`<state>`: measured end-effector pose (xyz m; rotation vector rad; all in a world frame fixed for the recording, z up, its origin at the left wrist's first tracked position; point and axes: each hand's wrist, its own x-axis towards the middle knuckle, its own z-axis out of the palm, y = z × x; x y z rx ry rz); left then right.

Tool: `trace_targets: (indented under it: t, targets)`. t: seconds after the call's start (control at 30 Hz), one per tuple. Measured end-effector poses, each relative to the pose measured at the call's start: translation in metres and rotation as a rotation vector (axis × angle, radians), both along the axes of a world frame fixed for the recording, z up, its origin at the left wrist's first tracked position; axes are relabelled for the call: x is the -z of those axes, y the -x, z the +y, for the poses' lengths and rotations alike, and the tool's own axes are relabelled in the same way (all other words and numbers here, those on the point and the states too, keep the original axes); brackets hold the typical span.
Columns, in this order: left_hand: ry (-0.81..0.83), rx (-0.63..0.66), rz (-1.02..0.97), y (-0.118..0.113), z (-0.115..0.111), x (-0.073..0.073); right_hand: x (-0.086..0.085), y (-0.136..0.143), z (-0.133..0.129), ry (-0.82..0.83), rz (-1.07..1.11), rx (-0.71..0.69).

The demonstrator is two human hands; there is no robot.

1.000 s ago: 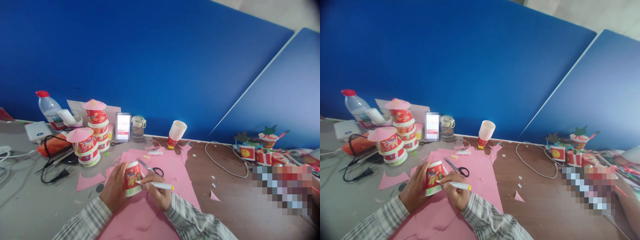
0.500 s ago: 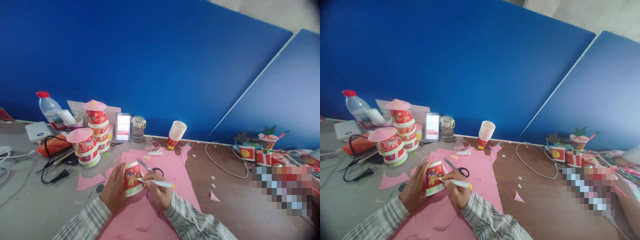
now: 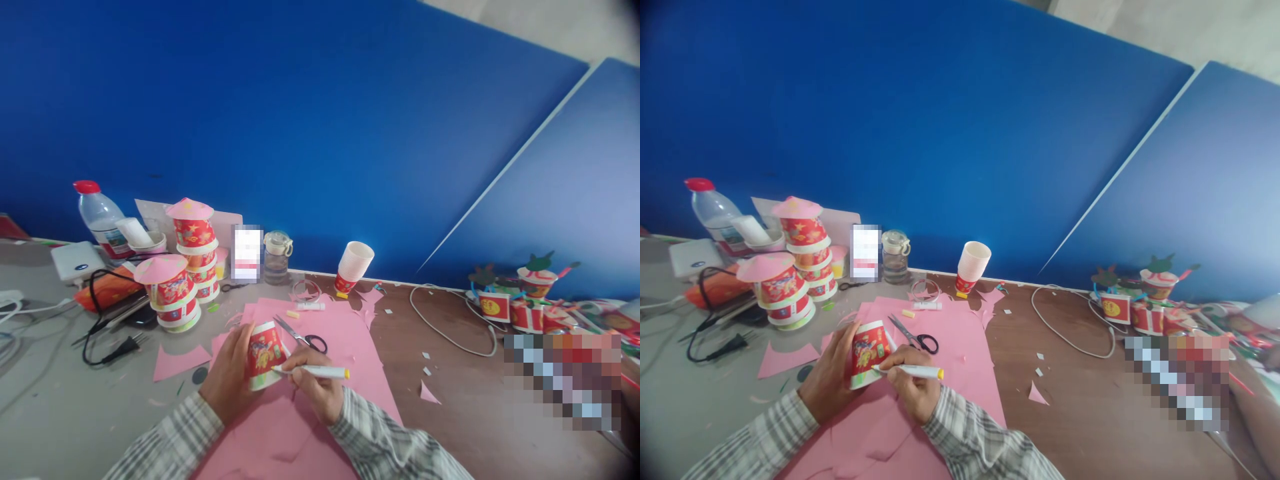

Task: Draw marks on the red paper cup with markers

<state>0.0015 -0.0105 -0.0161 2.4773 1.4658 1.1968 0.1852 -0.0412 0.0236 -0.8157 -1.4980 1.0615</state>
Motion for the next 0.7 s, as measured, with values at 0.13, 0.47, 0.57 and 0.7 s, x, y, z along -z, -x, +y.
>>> trace_targets:
  t: [0.13,0.47,0.57,0.7]
  targets:
    - [0.016,0.012,-0.01,0.0001,-0.0006,-0.0006,-0.0008,0.0001,0.0005,-0.04,-0.02,0.002]
    - [0.028,0.005,-0.006,-0.0015,-0.0013,-0.0018,0.0026,0.0016,0.0009,-0.057,-0.065,0.034]
    - [0.025,0.002,0.012,-0.0004,-0.0005,0.0001,-0.0005,0.0004,0.0011,-0.056,-0.067,0.019]
    - [0.007,0.009,0.009,0.0005,0.0,0.0005,-0.0013,-0.0011,0.0022,-0.058,-0.058,0.012]
